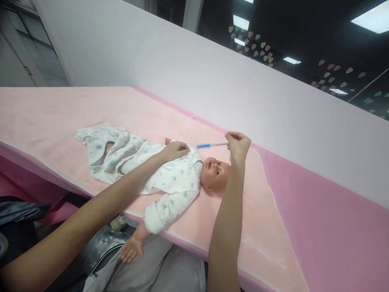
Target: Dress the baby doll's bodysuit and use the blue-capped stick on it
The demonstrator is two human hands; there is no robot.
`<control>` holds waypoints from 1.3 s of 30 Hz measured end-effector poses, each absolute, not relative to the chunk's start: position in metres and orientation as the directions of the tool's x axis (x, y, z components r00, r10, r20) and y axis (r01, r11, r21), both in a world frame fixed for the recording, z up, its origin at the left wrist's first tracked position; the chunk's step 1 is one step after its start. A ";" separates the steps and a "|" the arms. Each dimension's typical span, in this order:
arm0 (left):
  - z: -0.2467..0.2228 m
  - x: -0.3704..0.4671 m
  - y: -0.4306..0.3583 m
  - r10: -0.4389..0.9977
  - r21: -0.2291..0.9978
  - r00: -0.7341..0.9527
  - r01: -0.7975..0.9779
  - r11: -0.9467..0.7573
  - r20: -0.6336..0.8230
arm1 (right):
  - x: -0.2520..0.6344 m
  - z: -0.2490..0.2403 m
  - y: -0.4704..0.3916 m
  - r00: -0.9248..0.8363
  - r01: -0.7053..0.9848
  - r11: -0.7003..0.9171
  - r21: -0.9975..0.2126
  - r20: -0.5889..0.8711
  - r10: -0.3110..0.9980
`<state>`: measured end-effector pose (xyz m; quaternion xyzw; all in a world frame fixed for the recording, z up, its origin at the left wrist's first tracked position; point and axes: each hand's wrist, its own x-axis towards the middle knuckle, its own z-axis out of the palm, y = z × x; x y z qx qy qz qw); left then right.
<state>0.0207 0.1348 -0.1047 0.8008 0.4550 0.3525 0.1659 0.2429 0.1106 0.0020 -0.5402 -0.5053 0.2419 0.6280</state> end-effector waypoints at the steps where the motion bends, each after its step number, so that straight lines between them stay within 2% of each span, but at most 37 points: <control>1: -0.105 0.021 0.135 0.846 0.587 0.338 0.611 -0.531 0.413 | 0.243 0.002 0.110 0.380 0.246 0.303 -0.921 0.379 0.843; 10: -0.105 0.022 0.135 0.841 0.579 0.340 0.613 -0.538 0.421 | 0.239 0.010 0.105 0.357 0.193 0.319 -0.928 0.369 0.858; 13: -0.104 0.022 0.135 0.844 0.582 0.338 0.614 -0.533 0.415 | 0.240 0.012 0.103 0.418 0.260 0.337 -0.905 0.420 0.806; 19: -0.105 0.021 0.135 0.844 0.581 0.336 0.616 -0.532 0.418 | 0.245 0.016 0.098 0.436 0.285 0.346 -0.894 0.443 0.784; 23: -0.106 0.022 0.136 0.843 0.582 0.341 0.612 -0.536 0.417 | 0.245 0.019 0.096 0.337 0.090 0.316 -0.945 0.327 0.883; 27: -0.106 0.022 0.136 0.842 0.579 0.341 0.614 -0.537 0.418 | 0.244 0.016 0.099 0.364 0.087 0.316 -0.945 0.325 0.873; 31: -0.105 0.022 0.137 0.839 0.579 0.344 0.611 -0.540 0.421 | 0.244 0.014 0.101 0.236 -0.033 0.286 -0.958 0.271 0.933; 34: -0.106 0.021 0.137 0.839 0.580 0.343 0.609 -0.541 0.422 | 0.246 0.014 0.101 0.301 0.012 0.304 -0.953 0.293 0.908; 37: -0.106 0.021 0.137 0.839 0.583 0.341 0.606 -0.541 0.424 | 0.249 0.013 0.101 0.274 0.009 0.283 -0.959 0.275 0.922; 39: -0.107 0.021 0.137 0.839 0.581 0.342 0.609 -0.541 0.424 | 0.250 0.012 0.103 0.303 0.068 0.280 -0.958 0.287 0.909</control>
